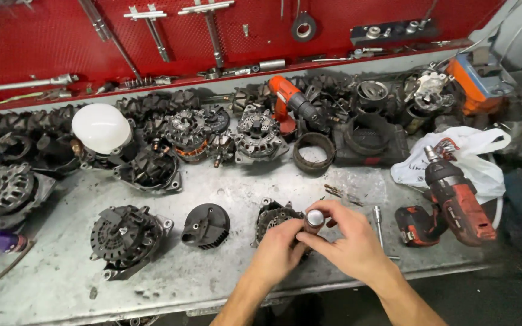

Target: The person disassembles an alternator on a metal workbench. They use a cordless impact driver to remove bolts, then a ratchet and socket to loosen and remove additional fasteners. The person separates the housing halves and removes internal components, placing them on the bench.

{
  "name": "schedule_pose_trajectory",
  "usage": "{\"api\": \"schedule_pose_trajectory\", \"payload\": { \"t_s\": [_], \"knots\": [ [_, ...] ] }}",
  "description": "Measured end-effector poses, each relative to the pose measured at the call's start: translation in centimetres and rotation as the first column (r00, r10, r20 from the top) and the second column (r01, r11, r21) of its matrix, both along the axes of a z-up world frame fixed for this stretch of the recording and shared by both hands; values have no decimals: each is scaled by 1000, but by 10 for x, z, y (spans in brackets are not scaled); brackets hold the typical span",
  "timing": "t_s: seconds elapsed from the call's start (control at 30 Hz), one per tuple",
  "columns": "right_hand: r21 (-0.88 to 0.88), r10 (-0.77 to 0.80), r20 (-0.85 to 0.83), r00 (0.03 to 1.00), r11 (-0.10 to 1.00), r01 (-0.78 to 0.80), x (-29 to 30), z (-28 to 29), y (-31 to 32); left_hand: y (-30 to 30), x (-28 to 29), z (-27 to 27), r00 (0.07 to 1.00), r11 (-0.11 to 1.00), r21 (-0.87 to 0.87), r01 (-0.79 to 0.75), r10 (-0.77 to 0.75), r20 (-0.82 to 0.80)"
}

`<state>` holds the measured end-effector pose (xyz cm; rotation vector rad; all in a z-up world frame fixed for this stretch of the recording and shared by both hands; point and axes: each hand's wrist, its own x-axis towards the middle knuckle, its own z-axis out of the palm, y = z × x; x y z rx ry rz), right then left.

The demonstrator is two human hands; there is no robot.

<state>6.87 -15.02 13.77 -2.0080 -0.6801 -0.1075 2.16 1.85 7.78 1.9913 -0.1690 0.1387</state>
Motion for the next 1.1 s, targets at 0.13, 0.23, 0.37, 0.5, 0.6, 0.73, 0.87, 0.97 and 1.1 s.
{"api": "schedule_pose_trajectory", "payload": {
  "t_s": [0.13,0.23,0.37,0.5,0.6,0.73,0.87,0.97,1.1],
  "knots": [
    [79,158,-127,979,986,-149,-5,14,1,-3,-8,-4,998,998,12,54,-54,41],
    [64,119,-71,990,991,-114,-8,16,2,-6,-11,-12,998,998,20,-61,61,7],
    [31,25,55,998,999,-26,-11,15,2,-10,-11,3,987,995,59,-80,70,145],
    [149,186,-154,970,975,-163,-14,25,-3,-11,-18,9,999,996,-79,38,-39,-11],
    [159,273,-148,950,955,-250,-14,16,-6,-12,-15,-5,1000,998,-67,12,-11,17],
    [133,40,-74,996,991,-30,-11,8,0,-13,-9,4,997,999,-12,-39,40,62],
    [143,169,-215,962,980,-140,0,10,-8,-11,-7,16,992,990,-62,123,-124,-4],
    [52,-51,-9,999,997,51,0,13,-7,-14,-2,-17,999,1000,-1,-31,31,44],
    [6,-170,149,974,985,171,0,19,-8,-10,1,1,999,998,25,-54,53,10]
  ]
}}
